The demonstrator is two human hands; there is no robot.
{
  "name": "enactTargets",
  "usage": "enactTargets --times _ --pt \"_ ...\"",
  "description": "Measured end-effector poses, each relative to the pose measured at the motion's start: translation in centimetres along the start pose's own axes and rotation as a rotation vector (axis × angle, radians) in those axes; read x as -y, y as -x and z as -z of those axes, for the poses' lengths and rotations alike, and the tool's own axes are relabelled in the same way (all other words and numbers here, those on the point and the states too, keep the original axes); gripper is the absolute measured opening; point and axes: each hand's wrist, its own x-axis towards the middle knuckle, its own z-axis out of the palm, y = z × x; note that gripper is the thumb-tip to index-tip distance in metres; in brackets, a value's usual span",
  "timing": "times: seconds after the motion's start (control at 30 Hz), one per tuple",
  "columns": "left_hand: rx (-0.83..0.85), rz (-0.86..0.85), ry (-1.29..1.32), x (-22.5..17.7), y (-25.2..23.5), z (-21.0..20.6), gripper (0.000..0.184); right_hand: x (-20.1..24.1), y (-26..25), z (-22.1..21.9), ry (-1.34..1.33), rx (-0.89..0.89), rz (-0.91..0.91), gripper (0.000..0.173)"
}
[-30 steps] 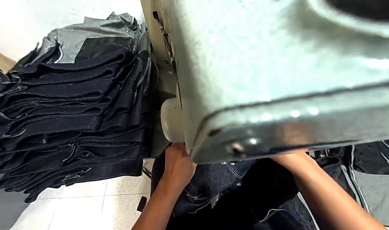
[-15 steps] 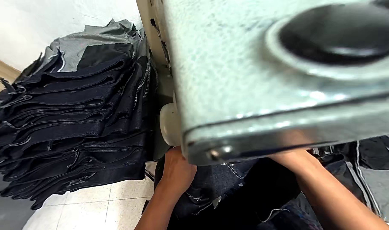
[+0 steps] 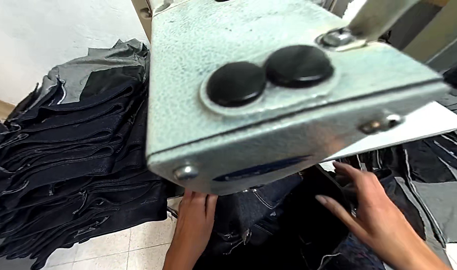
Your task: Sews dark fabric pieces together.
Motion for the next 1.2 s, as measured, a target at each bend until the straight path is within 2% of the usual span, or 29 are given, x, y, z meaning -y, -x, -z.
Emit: enactTargets --times 0.13,0.23,0.3,0.33,0.4,0.47,0.53,0.57,0.63,0.67,0.73,0.77,0.8,0.83,0.9,0.97,1.03,1.07,1.13,1.2 --pt "-0.091 0.012 -0.127 -0.5 2.2 1.0 0.034 1.8 4.6 0.7 -0.371 0.195 -0.356 0.076" --pt "-0.014 0.029 -0.179 -2.3 3.2 1.2 0.038 1.8 5.5 -1.0 -0.402 0.137 -0.353 0.054" --pt "0.136 0.104 -0.102 -3.7 3.3 0.5 0.049 1.3 5.2 -3.2 -0.486 0.005 -0.386 0.041" --pt "0.187 0.153 -0.026 -4.2 3.3 -0.4 0.055 1.4 4.9 -4.4 -0.615 -0.05 -0.474 0.035" --pt "0.139 0.257 0.132 -4.9 3.1 -2.3 0.063 1.6 3.4 -5.6 -1.0 -0.079 -0.75 0.028" --pt "0.005 0.359 0.311 -4.6 3.0 -2.6 0.05 0.0 1.3 -5.0 -1.216 -0.032 -0.907 0.028" --pt "-0.031 0.513 0.59 -1.8 3.4 0.5 0.035 -2.7 -1.7 -1.9 -1.151 0.14 -0.805 0.031" --pt "-0.058 0.574 0.71 0.5 4.0 2.3 0.027 -3.1 -3.6 -0.1 -1.033 0.245 -0.665 0.033" --pt "-0.109 0.663 0.844 5.1 5.8 5.2 0.026 -0.7 -7.9 1.5 -0.739 0.449 -0.319 0.029" --pt "-0.112 0.714 0.818 7.3 7.1 5.9 0.027 1.6 -9.5 0.8 -0.629 0.496 -0.169 0.027" --pt "0.03 0.775 0.481 11.0 9.8 6.6 0.027 5.9 -11.1 -2.1 -0.549 0.521 -0.01 0.028" --pt "0.138 0.742 0.229 11.4 10.3 7.0 0.028 7.5 -11.5 -3.2 -0.537 0.518 0.01 0.03" --pt "0.23 0.692 -0.001 10.4 9.9 7.5 0.029 8.2 -11.6 -3.7 -0.535 0.509 0.016 0.031" --pt "0.255 0.618 -0.189 8.3 9.0 7.7 0.029 8.1 -11.6 -3.9 -0.536 0.5 0.021 0.031" --pt "0.114 0.34 -0.404 3.9 6.1 5.9 0.027 6.9 -10.8 -4.1 -0.536 0.455 0.05 0.032" --pt "0.092 0.148 -0.314 1.2 1.8 2.2 0.031 5.5 -9.9 -4.8 -0.494 0.317 0.156 0.034" --pt "0.197 0.247 -0.073 -0.2 -2.7 -1.0 0.033 4.2 -9.8 -5.6 -0.352 0.105 0.326 0.039" --pt "0.144 0.239 -0.007 0.3 -4.8 -2.5 0.029 3.6 -10.6 -6.0 -0.26 0.01 0.383 0.042" --pt "-0.077 0.139 0.099 3.2 -8.6 -5.6 0.03 3.1 -12.9 -7.8 -0.209 -0.075 0.351 0.035" --pt "-0.015 0.306 0.425 4.8 -10.8 -6.5 0.033 3.3 -14.7 -10.3 -0.306 -0.04 0.153 0.026"
